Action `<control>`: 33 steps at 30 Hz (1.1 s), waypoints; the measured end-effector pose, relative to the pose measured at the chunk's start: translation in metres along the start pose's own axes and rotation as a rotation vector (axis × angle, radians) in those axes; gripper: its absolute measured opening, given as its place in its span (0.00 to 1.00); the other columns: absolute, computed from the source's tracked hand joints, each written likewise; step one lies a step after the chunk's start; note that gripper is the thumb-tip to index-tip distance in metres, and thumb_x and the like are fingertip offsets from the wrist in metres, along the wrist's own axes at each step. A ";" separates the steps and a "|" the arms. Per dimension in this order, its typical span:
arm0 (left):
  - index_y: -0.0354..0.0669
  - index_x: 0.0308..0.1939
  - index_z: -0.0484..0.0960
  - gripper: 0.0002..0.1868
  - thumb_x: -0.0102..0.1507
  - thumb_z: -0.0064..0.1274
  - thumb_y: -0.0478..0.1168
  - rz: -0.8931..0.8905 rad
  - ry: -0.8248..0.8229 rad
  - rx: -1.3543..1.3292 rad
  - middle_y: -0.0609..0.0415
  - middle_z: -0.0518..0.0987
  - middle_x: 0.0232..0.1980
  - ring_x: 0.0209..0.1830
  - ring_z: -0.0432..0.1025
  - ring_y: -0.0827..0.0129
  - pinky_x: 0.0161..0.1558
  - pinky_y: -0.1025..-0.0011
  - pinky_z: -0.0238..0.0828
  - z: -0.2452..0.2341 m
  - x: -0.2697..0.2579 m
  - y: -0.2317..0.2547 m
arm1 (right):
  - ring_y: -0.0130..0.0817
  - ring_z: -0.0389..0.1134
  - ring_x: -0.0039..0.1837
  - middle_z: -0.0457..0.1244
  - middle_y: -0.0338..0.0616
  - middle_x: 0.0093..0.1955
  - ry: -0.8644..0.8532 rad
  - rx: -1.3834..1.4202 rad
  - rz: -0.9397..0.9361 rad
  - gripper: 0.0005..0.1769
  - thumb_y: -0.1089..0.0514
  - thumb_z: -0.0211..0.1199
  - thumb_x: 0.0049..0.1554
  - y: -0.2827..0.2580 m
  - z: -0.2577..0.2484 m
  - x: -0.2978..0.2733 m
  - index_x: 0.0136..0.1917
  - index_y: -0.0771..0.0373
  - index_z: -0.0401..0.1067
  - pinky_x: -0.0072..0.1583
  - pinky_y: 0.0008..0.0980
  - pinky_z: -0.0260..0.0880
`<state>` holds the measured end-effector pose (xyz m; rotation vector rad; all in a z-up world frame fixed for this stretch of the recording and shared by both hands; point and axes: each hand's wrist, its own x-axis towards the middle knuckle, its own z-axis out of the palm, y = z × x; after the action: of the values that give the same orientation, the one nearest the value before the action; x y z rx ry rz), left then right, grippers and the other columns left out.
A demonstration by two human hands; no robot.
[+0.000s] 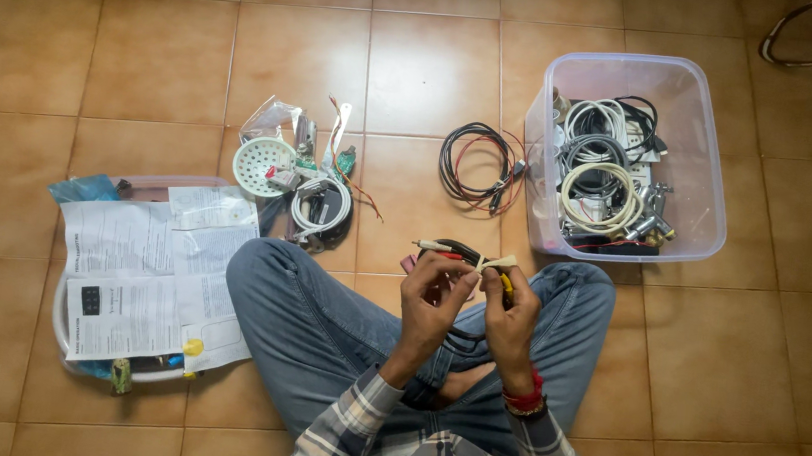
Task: The person organizes and wipes down various electronic cables while sitting on the floor, handling them one at a time and placing them near or into plastic bins.
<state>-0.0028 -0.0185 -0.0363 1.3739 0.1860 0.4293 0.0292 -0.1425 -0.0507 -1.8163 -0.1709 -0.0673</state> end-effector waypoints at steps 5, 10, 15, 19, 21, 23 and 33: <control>0.40 0.39 0.86 0.04 0.63 0.63 0.36 0.161 -0.026 0.529 0.59 0.78 0.37 0.27 0.69 0.81 0.28 0.78 0.64 -0.009 0.005 0.007 | 0.24 0.67 0.40 0.67 0.41 0.38 0.031 -0.134 -0.039 0.09 0.60 0.61 0.65 -0.002 0.004 0.001 0.49 0.70 0.74 0.42 0.26 0.65; 0.37 0.42 0.85 0.04 0.64 0.63 0.32 -0.050 0.089 -0.126 0.56 0.78 0.40 0.32 0.71 0.80 0.32 0.77 0.64 -0.006 0.003 -0.007 | 0.27 0.70 0.43 0.69 0.44 0.41 0.058 -0.081 -0.059 0.10 0.61 0.61 0.64 -0.014 0.010 -0.004 0.54 0.71 0.74 0.44 0.27 0.69; 0.39 0.44 0.86 0.07 0.62 0.61 0.32 0.026 0.054 0.234 0.56 0.77 0.38 0.21 0.64 0.78 0.23 0.78 0.57 -0.007 0.000 0.015 | 0.31 0.70 0.43 0.69 0.47 0.43 0.090 -0.144 -0.126 0.08 0.62 0.61 0.64 -0.020 0.008 0.003 0.52 0.71 0.74 0.45 0.29 0.69; 0.40 0.45 0.84 0.08 0.62 0.61 0.36 0.127 -0.007 0.350 0.57 0.77 0.35 0.23 0.68 0.79 0.24 0.78 0.60 -0.010 0.009 0.039 | 0.37 0.70 0.44 0.68 0.49 0.44 0.119 -0.251 -0.199 0.07 0.63 0.62 0.64 -0.021 0.000 0.006 0.52 0.70 0.74 0.45 0.33 0.67; 0.41 0.45 0.84 0.08 0.62 0.61 0.38 0.150 0.016 0.421 0.58 0.78 0.34 0.22 0.68 0.80 0.23 0.79 0.61 -0.009 0.015 0.044 | 0.38 0.70 0.45 0.68 0.50 0.46 0.123 -0.266 -0.252 0.07 0.64 0.62 0.63 -0.023 -0.001 0.008 0.53 0.70 0.74 0.46 0.33 0.68; 0.43 0.42 0.85 0.07 0.63 0.63 0.40 0.141 -0.031 0.495 0.58 0.77 0.31 0.23 0.68 0.81 0.25 0.80 0.62 -0.006 0.022 0.045 | 0.39 0.70 0.46 0.68 0.50 0.47 0.105 -0.269 -0.269 0.07 0.64 0.62 0.63 -0.025 -0.002 0.009 0.52 0.70 0.73 0.47 0.33 0.68; 0.35 0.44 0.83 0.06 0.65 0.59 0.34 -0.149 -0.099 -0.166 0.64 0.74 0.31 0.29 0.68 0.87 0.29 0.83 0.61 -0.003 0.015 0.001 | 0.33 0.70 0.45 0.68 0.47 0.45 0.097 -0.186 -0.237 0.06 0.64 0.61 0.63 -0.013 -0.006 0.009 0.52 0.70 0.73 0.47 0.30 0.68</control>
<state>0.0093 -0.0096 -0.0343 1.2060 0.1658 0.2459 0.0364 -0.1443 -0.0357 -1.9657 -0.3187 -0.3479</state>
